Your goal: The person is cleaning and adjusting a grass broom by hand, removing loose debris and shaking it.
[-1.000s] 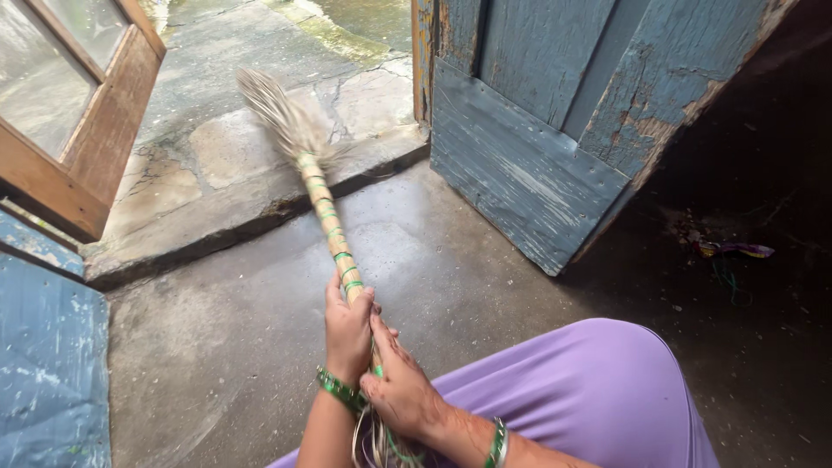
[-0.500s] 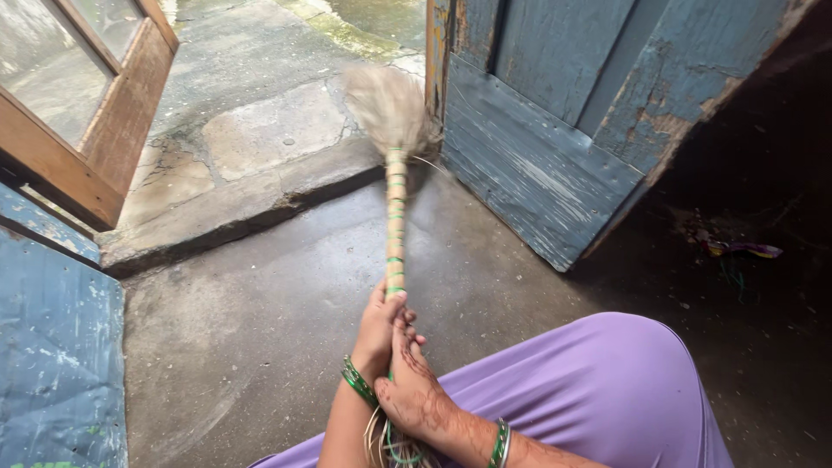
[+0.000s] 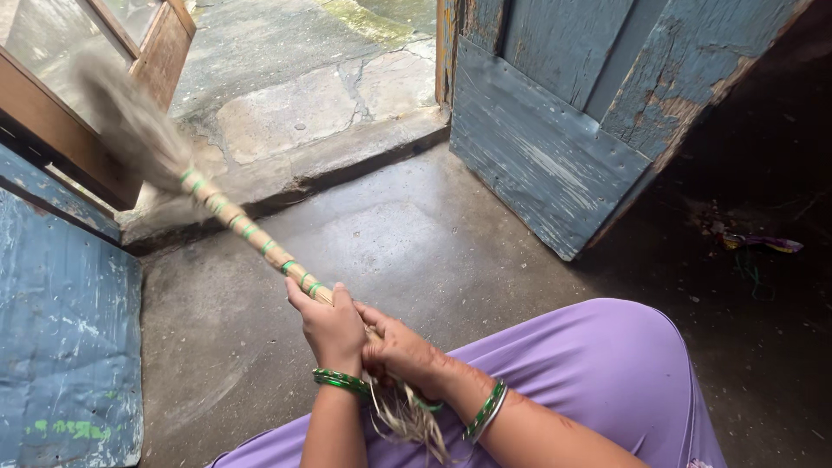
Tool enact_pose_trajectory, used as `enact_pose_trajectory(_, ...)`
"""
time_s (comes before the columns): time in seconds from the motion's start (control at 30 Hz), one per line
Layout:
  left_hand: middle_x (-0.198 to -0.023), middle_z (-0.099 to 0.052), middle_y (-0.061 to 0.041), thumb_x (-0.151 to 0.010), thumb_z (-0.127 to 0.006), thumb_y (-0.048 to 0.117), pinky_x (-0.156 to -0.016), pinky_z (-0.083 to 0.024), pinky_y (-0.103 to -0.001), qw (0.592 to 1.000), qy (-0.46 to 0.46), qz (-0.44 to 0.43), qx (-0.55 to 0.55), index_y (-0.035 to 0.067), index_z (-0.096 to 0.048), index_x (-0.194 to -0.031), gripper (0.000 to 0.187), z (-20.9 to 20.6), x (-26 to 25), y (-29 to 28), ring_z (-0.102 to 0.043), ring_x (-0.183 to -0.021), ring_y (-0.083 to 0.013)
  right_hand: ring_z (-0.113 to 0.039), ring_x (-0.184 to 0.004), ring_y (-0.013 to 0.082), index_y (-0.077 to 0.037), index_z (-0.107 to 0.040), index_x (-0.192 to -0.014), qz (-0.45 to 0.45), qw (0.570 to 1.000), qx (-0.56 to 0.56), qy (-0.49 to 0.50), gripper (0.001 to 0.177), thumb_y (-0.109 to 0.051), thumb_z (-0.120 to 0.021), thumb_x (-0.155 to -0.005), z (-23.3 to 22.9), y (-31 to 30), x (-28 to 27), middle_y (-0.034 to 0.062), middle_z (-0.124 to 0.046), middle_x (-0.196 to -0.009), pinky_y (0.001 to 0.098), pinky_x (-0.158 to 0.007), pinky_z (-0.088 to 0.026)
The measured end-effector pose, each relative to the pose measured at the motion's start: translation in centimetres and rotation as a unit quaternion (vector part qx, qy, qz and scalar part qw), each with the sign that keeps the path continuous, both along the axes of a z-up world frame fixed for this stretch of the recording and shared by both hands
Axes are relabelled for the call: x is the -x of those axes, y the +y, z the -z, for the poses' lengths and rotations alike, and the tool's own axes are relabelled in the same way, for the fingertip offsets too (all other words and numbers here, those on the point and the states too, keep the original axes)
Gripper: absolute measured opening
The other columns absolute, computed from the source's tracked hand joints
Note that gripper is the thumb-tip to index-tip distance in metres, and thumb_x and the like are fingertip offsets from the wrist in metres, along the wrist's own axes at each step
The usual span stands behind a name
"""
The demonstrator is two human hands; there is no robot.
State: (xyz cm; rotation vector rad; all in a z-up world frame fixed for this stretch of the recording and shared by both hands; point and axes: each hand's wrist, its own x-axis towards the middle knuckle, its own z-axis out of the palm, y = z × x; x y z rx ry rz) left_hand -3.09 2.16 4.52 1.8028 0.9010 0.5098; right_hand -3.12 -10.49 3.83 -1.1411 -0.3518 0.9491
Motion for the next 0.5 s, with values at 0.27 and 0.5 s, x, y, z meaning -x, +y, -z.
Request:
enact_pose_trajectory(0.27,-0.124,-0.063,-0.033,-0.081,-0.063,0.019,-0.096,-0.052,-0.05,0.991,0.094,0.084,0.033,0.012,-0.007,-0.162,0.099,2.4,-5.0,1.7,-0.067,-0.111,-0.0463,-0.052,-0.059,0.003,-0.013,-0.039,-0.159,0.089,0.994,0.021,0.06,0.072,-0.011,-0.067,-0.092,-0.9,0.3,-2.3,-0.0028,-0.061,-0.081,0.0193,-0.047,-0.043)
enact_pose_trajectory(0.5,-0.108,-0.06,-0.014,-0.08,-0.064,0.006,-0.076,-0.056,-0.042,0.96,-0.092,0.233,0.125,0.004,-0.014,-0.157,0.092,6.2,-13.6,0.7,-0.064,-0.09,-0.029,-0.055,-0.069,0.0074,-0.007,-0.039,-0.157,0.267,0.963,0.019,0.004,0.075,-0.002,-0.066,-0.087,-0.5,-0.6,-4.8,0.002,-0.063,-0.093,0.0247,-0.053,-0.047)
